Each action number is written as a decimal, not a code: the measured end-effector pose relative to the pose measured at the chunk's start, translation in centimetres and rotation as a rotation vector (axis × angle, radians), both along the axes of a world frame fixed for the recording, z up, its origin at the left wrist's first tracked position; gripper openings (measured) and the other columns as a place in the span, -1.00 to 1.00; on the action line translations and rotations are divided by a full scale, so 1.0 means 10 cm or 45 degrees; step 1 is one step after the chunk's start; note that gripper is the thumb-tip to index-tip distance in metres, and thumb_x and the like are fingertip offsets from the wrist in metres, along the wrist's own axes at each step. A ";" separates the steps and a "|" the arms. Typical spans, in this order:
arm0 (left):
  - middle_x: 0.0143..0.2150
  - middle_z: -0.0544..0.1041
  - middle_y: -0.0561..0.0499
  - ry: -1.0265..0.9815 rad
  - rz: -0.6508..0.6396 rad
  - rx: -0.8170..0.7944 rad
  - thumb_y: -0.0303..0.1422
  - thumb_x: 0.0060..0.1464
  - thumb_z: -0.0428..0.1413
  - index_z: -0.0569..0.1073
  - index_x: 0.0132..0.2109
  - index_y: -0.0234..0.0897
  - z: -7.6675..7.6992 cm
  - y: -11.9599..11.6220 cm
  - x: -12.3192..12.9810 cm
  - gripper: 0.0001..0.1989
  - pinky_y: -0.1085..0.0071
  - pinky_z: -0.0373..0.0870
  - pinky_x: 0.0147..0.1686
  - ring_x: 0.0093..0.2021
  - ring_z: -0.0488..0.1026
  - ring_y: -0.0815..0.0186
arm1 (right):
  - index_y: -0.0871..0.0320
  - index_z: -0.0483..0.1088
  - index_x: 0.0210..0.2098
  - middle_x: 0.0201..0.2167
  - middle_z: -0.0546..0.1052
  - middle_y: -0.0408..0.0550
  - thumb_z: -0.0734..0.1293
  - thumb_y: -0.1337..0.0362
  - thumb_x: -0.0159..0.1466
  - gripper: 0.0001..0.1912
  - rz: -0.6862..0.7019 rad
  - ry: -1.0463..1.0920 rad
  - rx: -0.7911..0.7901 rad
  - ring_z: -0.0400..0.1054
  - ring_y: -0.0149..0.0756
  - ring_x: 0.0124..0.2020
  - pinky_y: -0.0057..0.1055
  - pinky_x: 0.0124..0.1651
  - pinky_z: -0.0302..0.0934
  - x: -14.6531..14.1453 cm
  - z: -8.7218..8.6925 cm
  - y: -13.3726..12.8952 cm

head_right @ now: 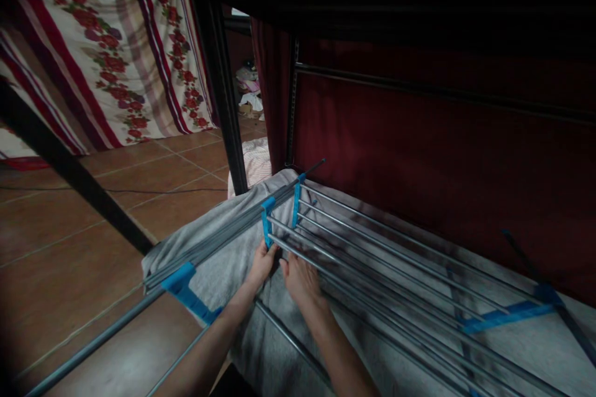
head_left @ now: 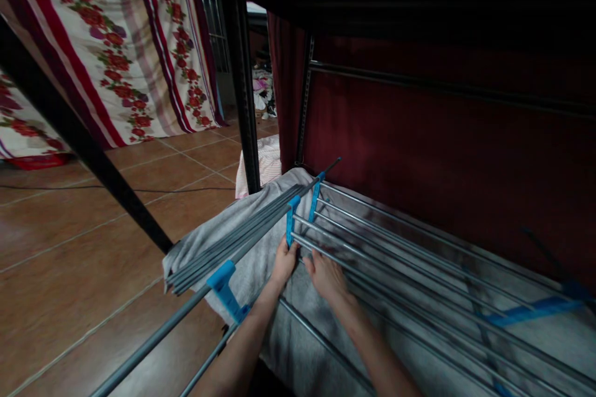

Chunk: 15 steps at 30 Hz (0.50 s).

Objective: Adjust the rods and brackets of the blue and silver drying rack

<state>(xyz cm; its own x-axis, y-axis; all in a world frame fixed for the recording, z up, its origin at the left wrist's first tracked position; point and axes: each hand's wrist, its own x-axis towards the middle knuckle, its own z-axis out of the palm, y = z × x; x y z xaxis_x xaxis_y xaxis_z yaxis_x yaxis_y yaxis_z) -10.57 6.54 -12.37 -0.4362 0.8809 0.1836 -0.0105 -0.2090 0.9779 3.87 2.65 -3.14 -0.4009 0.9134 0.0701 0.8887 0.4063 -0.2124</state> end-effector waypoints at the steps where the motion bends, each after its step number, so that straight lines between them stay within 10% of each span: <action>1: -0.23 0.56 -0.01 0.010 -0.004 0.007 -0.22 0.04 0.13 0.47 -0.20 -0.25 0.00 0.00 -0.01 -0.78 0.22 0.39 0.05 -0.11 0.47 0.18 | 0.20 0.36 0.15 0.09 0.52 0.19 0.08 0.11 0.48 -0.57 0.016 0.014 0.006 0.46 -0.13 0.06 -0.32 0.04 0.27 -0.13 0.02 0.03; 15: -0.12 0.59 -0.09 0.073 -0.088 0.058 -0.28 0.06 0.06 0.48 -0.12 -0.24 -0.03 0.00 0.00 -0.75 0.15 0.43 0.06 -0.09 0.50 0.16 | 0.21 0.43 0.12 0.12 0.51 0.19 0.14 0.08 0.46 -0.56 0.001 0.057 -0.065 0.38 -0.13 0.17 -0.27 0.22 0.20 -0.60 -0.08 0.36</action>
